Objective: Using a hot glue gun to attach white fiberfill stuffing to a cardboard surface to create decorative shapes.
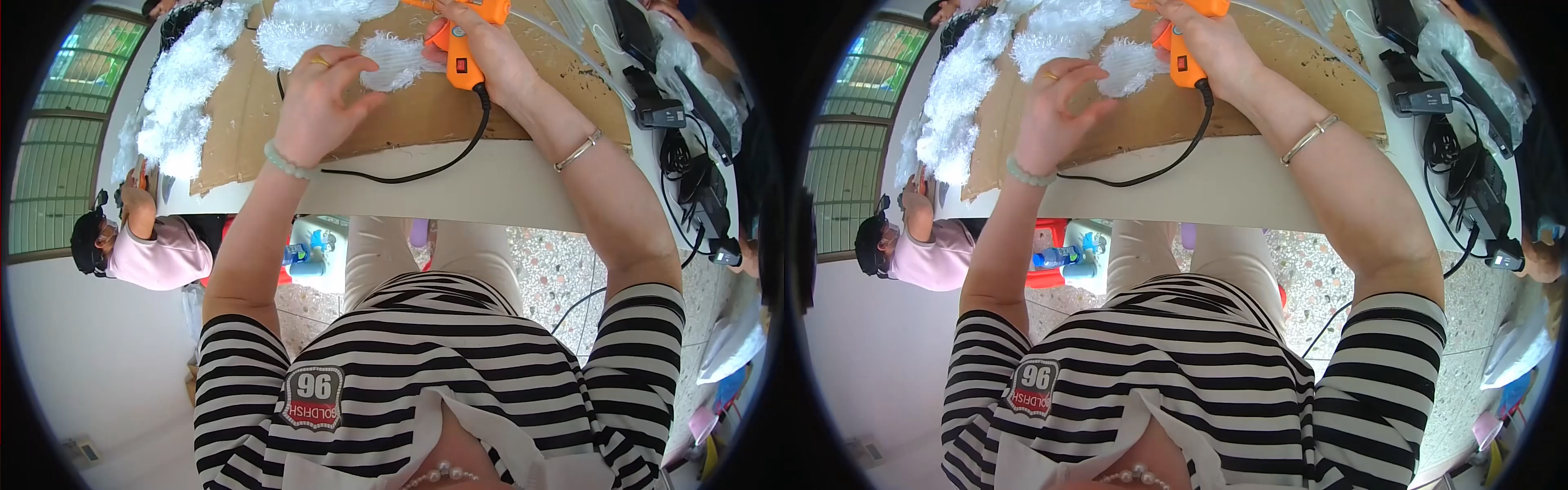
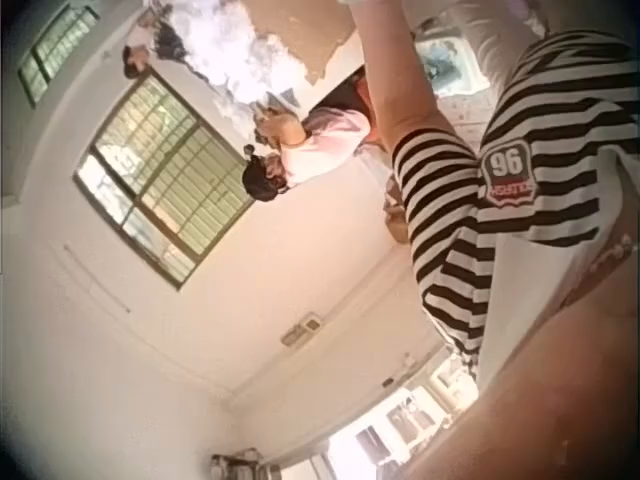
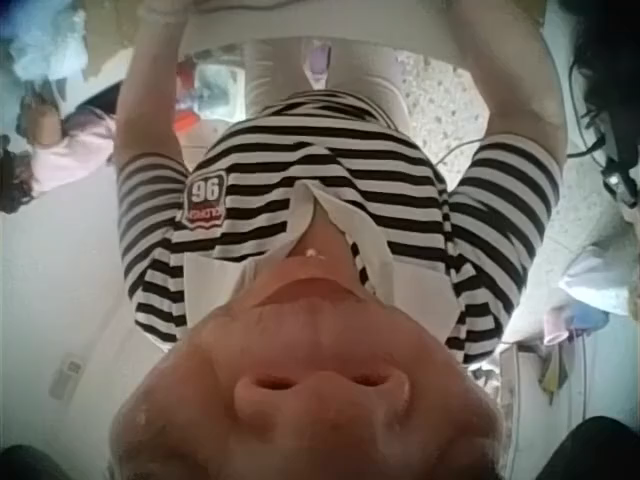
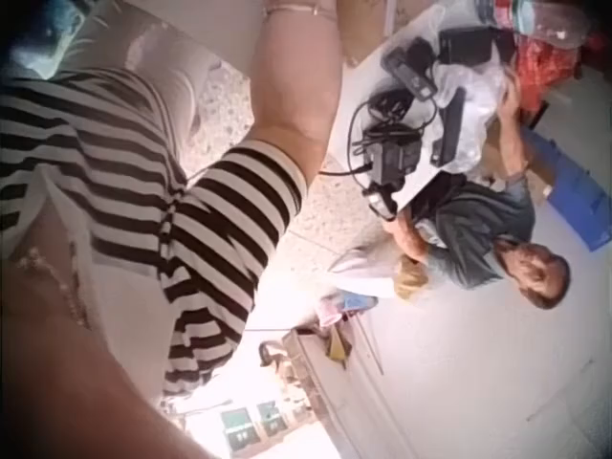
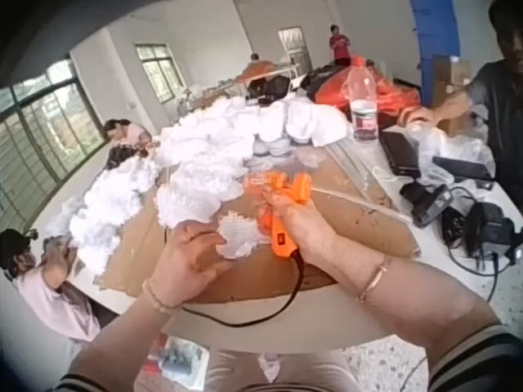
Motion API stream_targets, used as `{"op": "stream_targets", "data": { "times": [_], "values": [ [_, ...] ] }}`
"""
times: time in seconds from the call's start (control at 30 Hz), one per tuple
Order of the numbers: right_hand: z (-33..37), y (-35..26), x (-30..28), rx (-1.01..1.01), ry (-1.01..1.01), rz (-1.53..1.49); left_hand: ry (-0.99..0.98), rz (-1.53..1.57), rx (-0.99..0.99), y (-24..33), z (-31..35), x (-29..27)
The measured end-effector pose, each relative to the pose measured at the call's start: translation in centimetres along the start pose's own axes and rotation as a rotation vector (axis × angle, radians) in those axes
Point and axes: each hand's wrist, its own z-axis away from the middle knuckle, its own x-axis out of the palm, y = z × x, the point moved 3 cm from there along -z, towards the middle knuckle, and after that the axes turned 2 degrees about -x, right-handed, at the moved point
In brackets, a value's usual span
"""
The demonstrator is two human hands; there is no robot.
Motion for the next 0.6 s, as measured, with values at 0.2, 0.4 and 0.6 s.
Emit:
{"op": "stream_targets", "data": {
  "times": [0.2,0.4,0.6],
  "values": [
    [-0.2,-0.1,-0.1,0.004,0.036,-0.001,-0.037,0.019,0.093,-1.2,-0.3,2.7],
    [0.2,-0.3,0.1,0.038,0.072,0.033,-0.029,-0.015,0.001,-2.1,-1.2,4.5],
    [0.0,0.4,-0.8,0.052,0.054,0.14,0.109,0.028,-0.17,-3.8,-1.0,2.4]
  ]
}}
